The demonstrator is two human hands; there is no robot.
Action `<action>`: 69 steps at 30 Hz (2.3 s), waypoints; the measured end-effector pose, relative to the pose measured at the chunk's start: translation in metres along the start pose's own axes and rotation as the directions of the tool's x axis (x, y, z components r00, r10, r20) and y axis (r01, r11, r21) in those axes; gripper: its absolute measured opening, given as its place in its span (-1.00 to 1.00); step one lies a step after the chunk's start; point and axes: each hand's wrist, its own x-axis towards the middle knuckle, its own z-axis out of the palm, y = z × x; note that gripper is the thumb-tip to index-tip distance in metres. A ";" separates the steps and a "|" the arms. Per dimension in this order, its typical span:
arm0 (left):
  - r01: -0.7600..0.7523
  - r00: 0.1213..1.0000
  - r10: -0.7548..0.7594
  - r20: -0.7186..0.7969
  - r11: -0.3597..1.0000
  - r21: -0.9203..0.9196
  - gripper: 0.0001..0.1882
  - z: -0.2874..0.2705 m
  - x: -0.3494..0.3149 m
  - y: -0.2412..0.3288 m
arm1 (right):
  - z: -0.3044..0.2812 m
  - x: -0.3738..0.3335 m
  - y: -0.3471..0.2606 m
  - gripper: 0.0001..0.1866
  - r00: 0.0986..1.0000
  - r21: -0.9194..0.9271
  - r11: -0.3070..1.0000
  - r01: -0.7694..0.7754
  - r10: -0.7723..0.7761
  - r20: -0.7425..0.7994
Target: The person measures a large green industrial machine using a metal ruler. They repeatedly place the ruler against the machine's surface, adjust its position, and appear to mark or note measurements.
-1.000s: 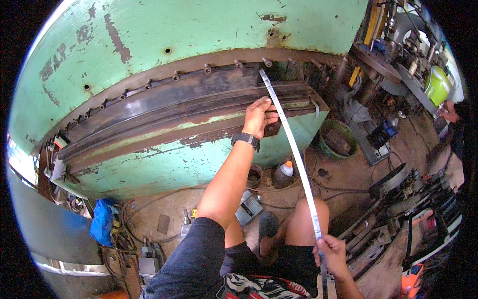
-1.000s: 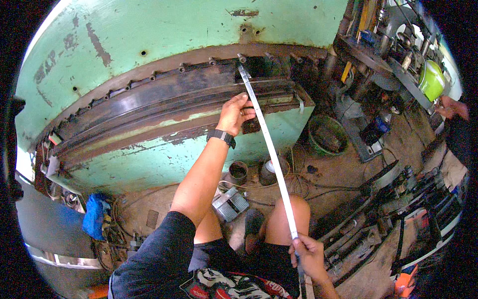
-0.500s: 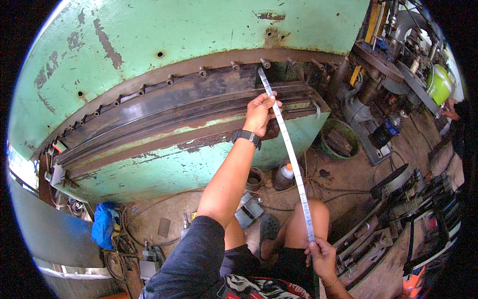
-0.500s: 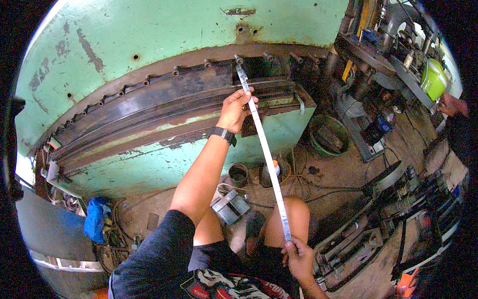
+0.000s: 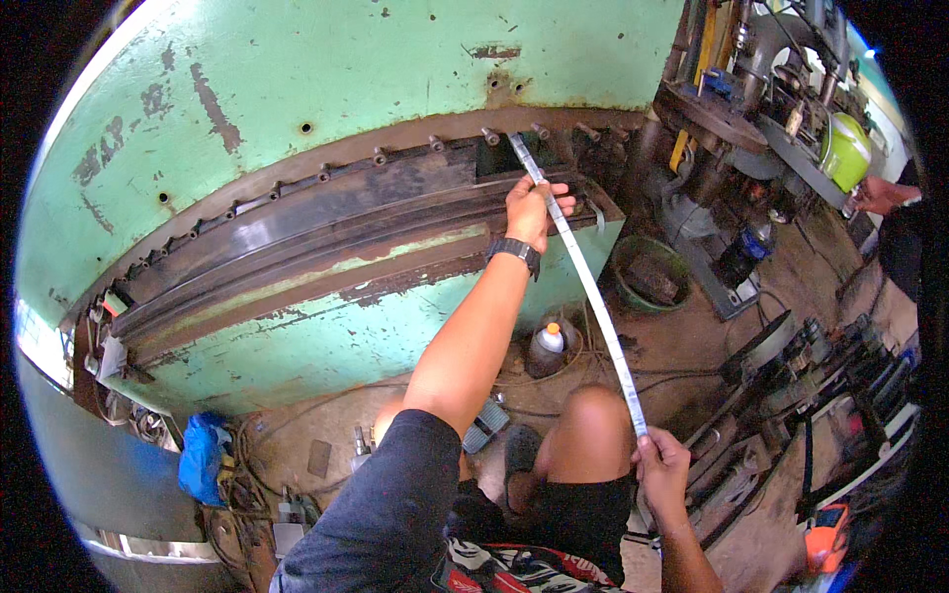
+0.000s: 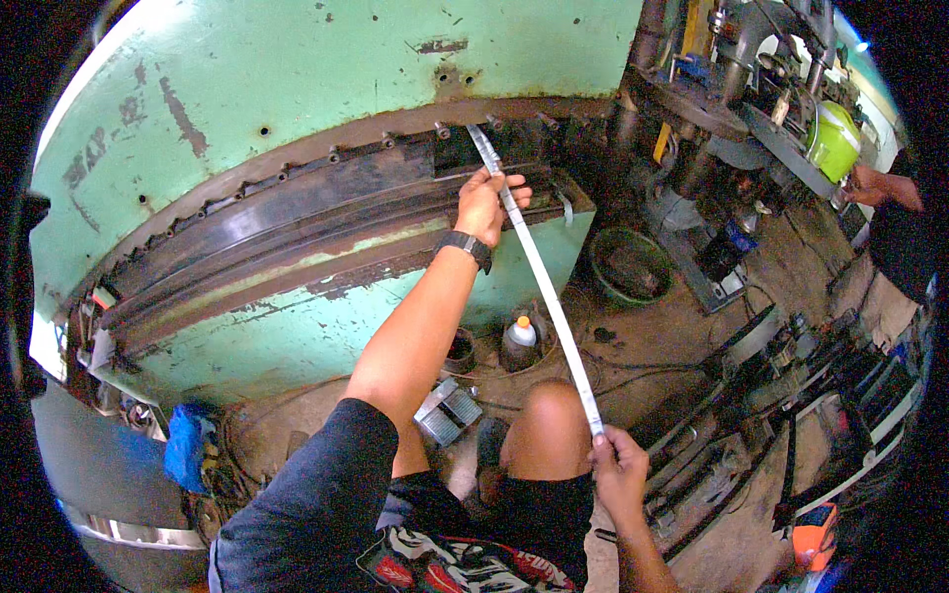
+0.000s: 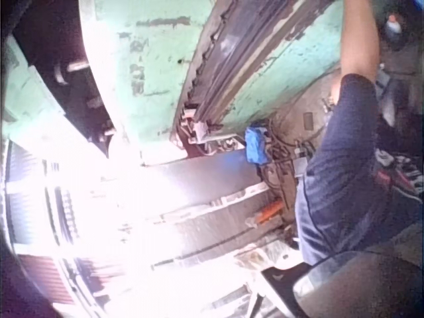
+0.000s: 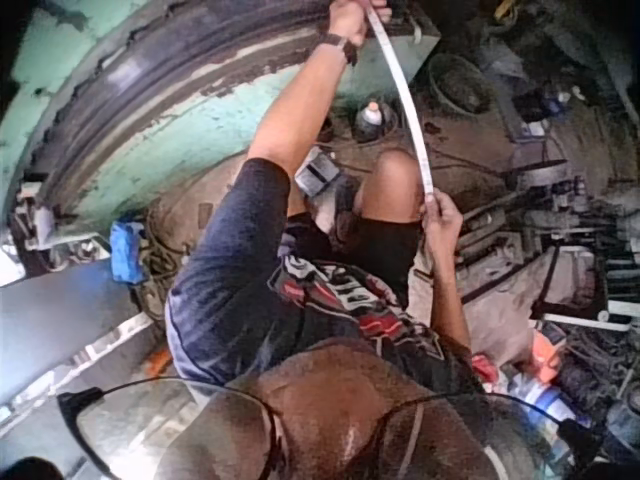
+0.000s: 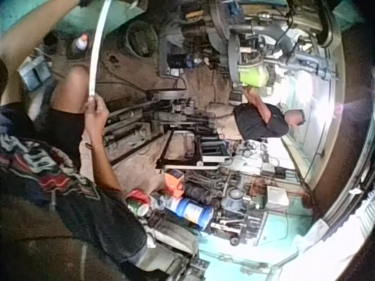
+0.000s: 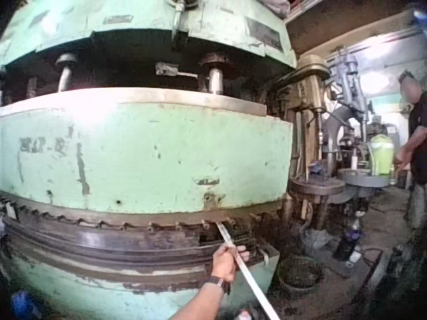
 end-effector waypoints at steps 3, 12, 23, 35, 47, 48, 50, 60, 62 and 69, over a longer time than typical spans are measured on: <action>0.104 0.994 -0.105 0.035 0.994 0.034 -0.81 0.012 -0.009 0.006 | -0.016 0.006 0.014 -0.80 0.953 -0.244 0.947 0.209 -0.253 -0.166; 0.243 0.928 -0.264 0.263 0.964 0.110 -0.74 -0.009 -0.089 -0.005 | -0.052 -0.061 0.070 -0.85 0.859 -0.538 0.799 0.269 -0.452 -0.242; -0.453 0.848 0.514 0.124 0.584 0.674 -0.29 -0.096 -0.112 0.061 | -0.087 -0.098 0.091 -0.88 0.853 -0.653 0.709 0.266 -0.488 -0.183; -0.446 0.804 0.541 0.247 0.273 0.852 -0.70 -0.152 -0.192 0.198 | -0.060 -0.066 0.040 -0.90 0.923 -0.420 0.844 0.333 -0.383 -0.039; -0.299 0.940 0.320 0.121 0.593 0.748 -0.88 -0.199 -0.332 0.311 | -0.033 0.047 0.009 -0.54 0.890 -0.290 0.850 0.440 -0.456 0.013; -0.295 0.951 0.267 0.156 0.626 0.722 -0.84 -0.200 -0.344 0.318 | -0.031 0.059 0.003 -0.53 0.862 -0.294 0.819 0.493 -0.506 0.037; -0.219 0.973 0.206 0.104 0.682 0.697 -0.76 -0.202 -0.366 0.329 | -0.029 0.086 -0.007 -0.51 0.859 -0.324 0.798 0.508 -0.499 0.118; -0.327 0.942 0.243 0.230 0.819 0.472 -0.71 -0.201 -0.445 0.339 | -0.007 0.182 -0.068 -0.55 0.776 -0.309 0.715 0.628 -0.540 0.328; -0.321 0.946 0.285 0.153 0.777 0.541 -0.71 -0.204 -0.478 0.339 | 0.017 0.175 -0.098 -0.55 0.712 -0.218 0.682 0.698 -0.628 0.314; -0.685 0.680 0.732 -0.033 0.651 0.326 -0.48 -0.263 -0.614 0.319 | 0.075 0.180 -0.161 -0.65 0.453 -0.118 0.441 0.890 -0.820 0.350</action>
